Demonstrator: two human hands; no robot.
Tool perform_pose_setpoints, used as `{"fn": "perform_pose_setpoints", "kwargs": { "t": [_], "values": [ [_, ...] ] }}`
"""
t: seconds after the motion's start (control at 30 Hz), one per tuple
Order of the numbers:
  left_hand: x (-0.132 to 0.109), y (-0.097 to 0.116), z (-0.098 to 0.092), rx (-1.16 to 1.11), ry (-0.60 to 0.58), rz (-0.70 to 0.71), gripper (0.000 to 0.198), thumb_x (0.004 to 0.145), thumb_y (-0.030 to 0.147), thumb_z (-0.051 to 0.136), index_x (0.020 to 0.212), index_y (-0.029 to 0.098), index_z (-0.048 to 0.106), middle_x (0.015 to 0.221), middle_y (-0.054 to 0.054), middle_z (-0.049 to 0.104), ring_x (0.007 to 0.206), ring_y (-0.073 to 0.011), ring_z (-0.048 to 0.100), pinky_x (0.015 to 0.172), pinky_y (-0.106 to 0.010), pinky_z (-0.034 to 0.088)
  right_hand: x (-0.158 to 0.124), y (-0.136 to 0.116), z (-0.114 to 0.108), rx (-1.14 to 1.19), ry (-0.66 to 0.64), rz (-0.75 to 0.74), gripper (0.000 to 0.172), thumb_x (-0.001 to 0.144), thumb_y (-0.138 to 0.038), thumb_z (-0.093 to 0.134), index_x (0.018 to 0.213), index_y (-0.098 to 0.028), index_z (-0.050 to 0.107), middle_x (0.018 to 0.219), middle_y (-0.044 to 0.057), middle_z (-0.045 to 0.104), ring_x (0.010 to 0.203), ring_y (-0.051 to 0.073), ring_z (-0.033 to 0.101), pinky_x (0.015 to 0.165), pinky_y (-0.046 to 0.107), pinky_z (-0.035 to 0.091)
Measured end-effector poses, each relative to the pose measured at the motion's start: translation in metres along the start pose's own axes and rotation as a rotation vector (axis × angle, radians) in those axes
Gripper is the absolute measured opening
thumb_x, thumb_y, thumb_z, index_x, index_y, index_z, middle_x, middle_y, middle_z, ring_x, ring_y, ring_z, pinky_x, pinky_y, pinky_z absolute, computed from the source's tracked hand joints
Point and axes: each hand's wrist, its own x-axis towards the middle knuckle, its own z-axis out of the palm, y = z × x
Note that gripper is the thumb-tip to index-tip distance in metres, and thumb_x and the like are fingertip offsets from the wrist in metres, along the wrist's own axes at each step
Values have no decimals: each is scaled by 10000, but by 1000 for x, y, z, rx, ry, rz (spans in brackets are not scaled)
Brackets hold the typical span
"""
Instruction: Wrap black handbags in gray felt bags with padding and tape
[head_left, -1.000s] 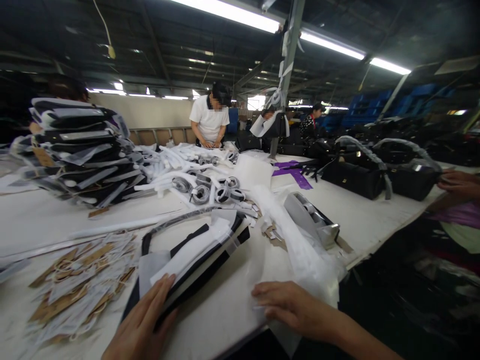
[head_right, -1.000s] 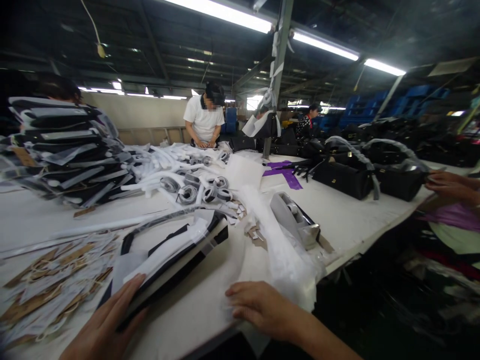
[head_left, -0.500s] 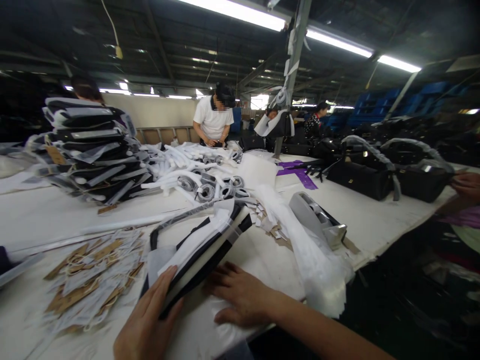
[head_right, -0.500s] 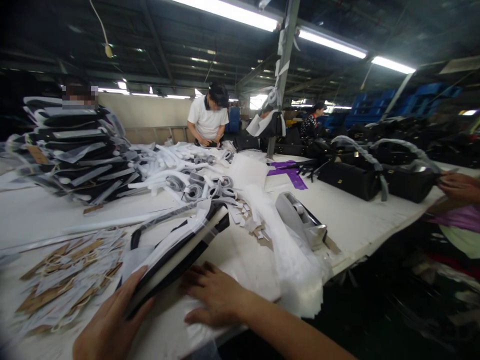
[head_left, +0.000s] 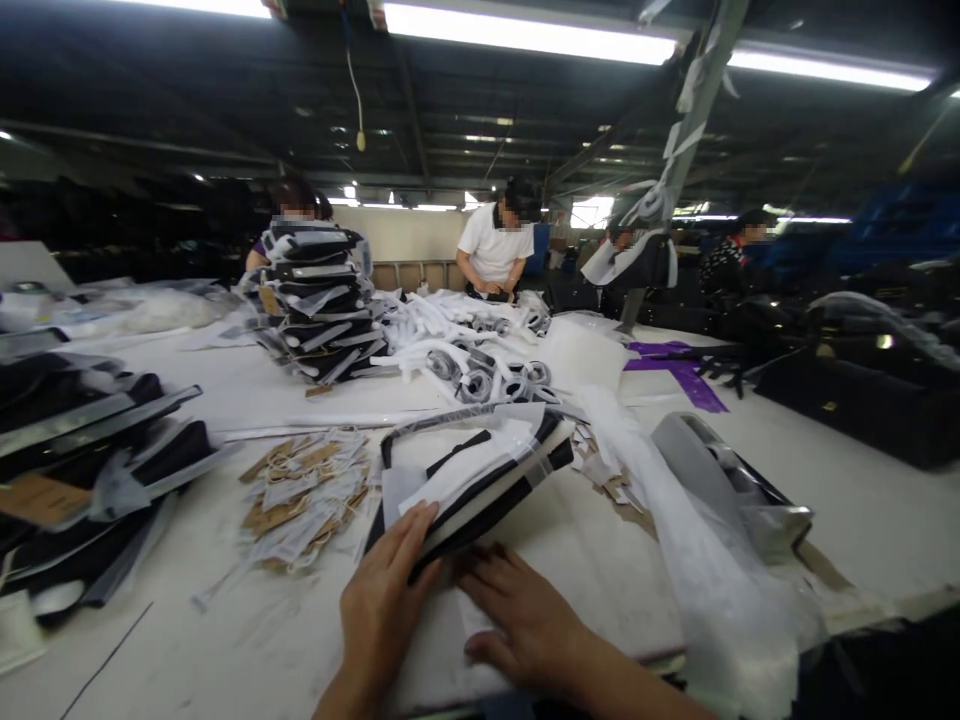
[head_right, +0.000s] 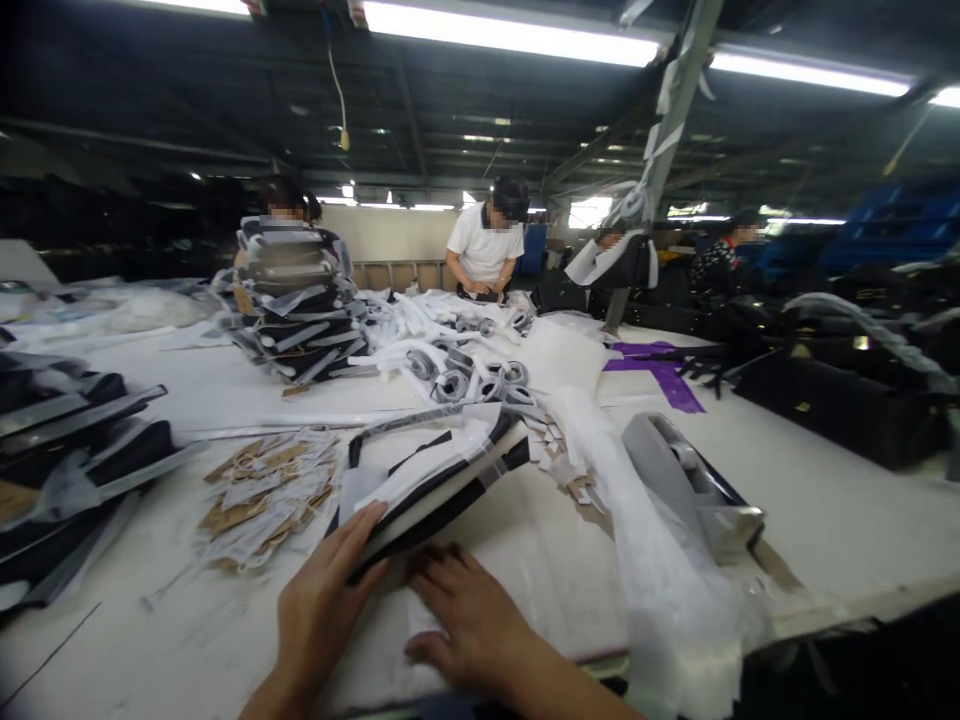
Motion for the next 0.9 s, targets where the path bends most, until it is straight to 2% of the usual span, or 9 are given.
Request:
{"fn": "perform_pose_setpoints", "kwargs": {
  "t": [0.1, 0.2, 0.3, 0.37, 0.43, 0.53, 0.6, 0.73, 0.9],
  "values": [
    [5, 5, -1, 6, 16, 3, 519, 956, 229, 536, 1460, 262, 420, 1348, -45, 617, 1184, -203, 624, 957, -309, 539, 3, 1, 1, -11, 17, -48, 544, 971, -479, 531, 1408, -156, 508, 1450, 143, 512, 1372, 307, 418, 1163, 513, 322],
    [7, 11, -6, 35, 31, 38, 467, 960, 214, 515, 1425, 238, 478, 1335, -66, 628, 1171, -207, 634, 936, -309, 553, 3, -2, -3, -26, 206, -193, 332, 986, -304, 508, 1260, -151, 617, 1258, 133, 663, 1214, 271, 577, 1058, 449, 461],
    [2, 17, -10, 75, 69, 111, 401, 971, 188, 485, 1363, 236, 558, 1305, -61, 650, 1135, -198, 655, 916, -294, 561, -4, -11, -20, 13, 332, -337, 298, 965, -234, 537, 1250, -183, 608, 1181, 103, 706, 1131, 229, 632, 977, 369, 522],
    [-4, 22, -12, 96, 114, 179, 379, 987, 162, 452, 1325, 252, 598, 1285, -46, 664, 1128, -189, 659, 926, -289, 552, -2, -13, -40, 58, 402, -317, 285, 958, -214, 545, 1234, -216, 614, 1168, 83, 710, 1121, 217, 637, 974, 354, 521],
    [-10, 27, -13, 107, 147, 243, 388, 1003, 137, 414, 1309, 266, 615, 1274, -35, 672, 1142, -179, 651, 952, -281, 532, 14, -6, -63, 91, 444, -137, 239, 981, -222, 499, 1161, -223, 656, 1149, 79, 710, 1113, 216, 638, 990, 359, 504],
    [-19, 34, -9, 88, 172, 264, 396, 1014, 123, 396, 1301, 276, 623, 1279, -29, 670, 1172, -170, 631, 1009, -280, 486, 61, 19, -85, 60, 240, 275, 273, 1011, -277, 449, 1126, -191, 680, 1196, 80, 689, 1139, 207, 619, 1024, 330, 464],
    [-23, 37, -6, 64, 212, 252, 400, 1020, 124, 386, 1288, 289, 633, 1277, -19, 672, 1181, -165, 624, 1038, -283, 458, 99, 40, -84, 40, 96, 363, 239, 967, -277, 550, 1123, -166, 692, 1128, 83, 715, 1042, 213, 660, 956, 319, 498],
    [-26, 37, -7, 87, 220, 303, 399, 1029, 146, 372, 1293, 300, 630, 1271, -6, 676, 1178, -157, 628, 1029, -259, 461, 160, 65, -57, -22, -113, 511, 248, 877, -357, 714, 959, -124, 713, 990, 99, 722, 967, 248, 672, 911, 408, 519],
    [-30, 37, -13, 163, 164, 347, 399, 1023, 150, 388, 1317, 301, 611, 1261, -21, 682, 1173, -164, 637, 984, -249, 506, 194, 74, -22, -33, -176, 671, 286, 949, -347, 638, 1157, -152, 624, 1194, 87, 627, 1061, 234, 623, 919, 454, 526]
  ]
}}
